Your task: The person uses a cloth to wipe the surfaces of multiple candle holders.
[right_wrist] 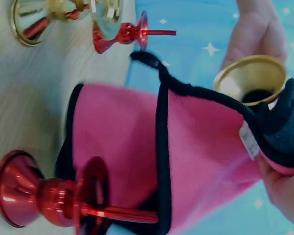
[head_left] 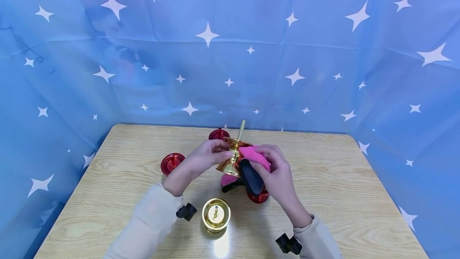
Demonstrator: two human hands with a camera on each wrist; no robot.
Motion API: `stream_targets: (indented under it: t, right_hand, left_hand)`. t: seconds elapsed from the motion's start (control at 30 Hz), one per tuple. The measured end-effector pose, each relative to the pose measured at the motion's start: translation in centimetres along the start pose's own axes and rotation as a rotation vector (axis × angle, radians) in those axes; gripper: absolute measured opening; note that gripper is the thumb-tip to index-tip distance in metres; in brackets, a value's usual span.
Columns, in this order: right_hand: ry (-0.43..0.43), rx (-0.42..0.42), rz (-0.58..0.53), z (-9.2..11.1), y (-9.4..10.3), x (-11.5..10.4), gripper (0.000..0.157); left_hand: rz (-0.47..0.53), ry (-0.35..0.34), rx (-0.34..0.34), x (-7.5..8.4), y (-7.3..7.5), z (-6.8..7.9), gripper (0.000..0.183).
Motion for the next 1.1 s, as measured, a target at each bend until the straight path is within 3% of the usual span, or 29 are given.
stream_targets:
  t: [0.13, 0.23, 0.37, 0.5, 0.6, 0.67, 0.9, 1.1]
  right_hand:
    - [-0.165, 0.022, 0.015, 0.0, 0.3, 0.5, 0.025]
    - [-0.192, 0.028, 0.035, 0.0, 0.2, 0.3, 0.025]
    - [-0.076, 0.011, 0.044, 0.1, -0.1, -0.4, 0.025]
    - [0.118, -0.026, 0.072, 0.2, -0.5, -1.3, 0.028]
    - [0.187, -0.037, 0.072, 0.2, -0.5, -1.6, 0.029]
    - [0.161, -0.032, 0.058, 0.1, -0.3, -1.3, 0.028]
    - [-0.153, 0.005, 0.023, -0.2, 0.4, 0.1, 0.027]
    - [-0.157, 0.005, -0.008, -0.1, 0.5, 0.2, 0.027]
  left_hand:
    - [0.05, 0.013, -0.003, 0.2, -0.1, 0.0, 0.036]
    - [0.01, 0.035, 0.032, 0.3, -0.4, -0.1, 0.037]
    - [-0.06, 0.05, 0.087, 0.2, -0.7, -0.2, 0.035]
    - [-0.082, 0.038, 0.086, 0.2, -0.7, -0.2, 0.032]
    - [-0.061, 0.032, 0.072, 0.3, -0.5, -0.1, 0.033]
    - [-0.03, 0.022, 0.06, 0.4, -0.3, 0.0, 0.034]
    - [0.041, -0.021, 0.02, 0.4, 0.1, 0.1, 0.041]
    - [0.001, -0.036, -0.025, 0.7, 0.2, 0.2, 0.037]
Point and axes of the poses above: each hand's wrist, its own z-axis away from the middle knuckle, its own y-axis out of the back of the hand, x = y × z, the point moved 1 cm from there along -z, towards the middle knuckle, and after that the axes turned 11 degrees about -z, right-handed, at the moved point
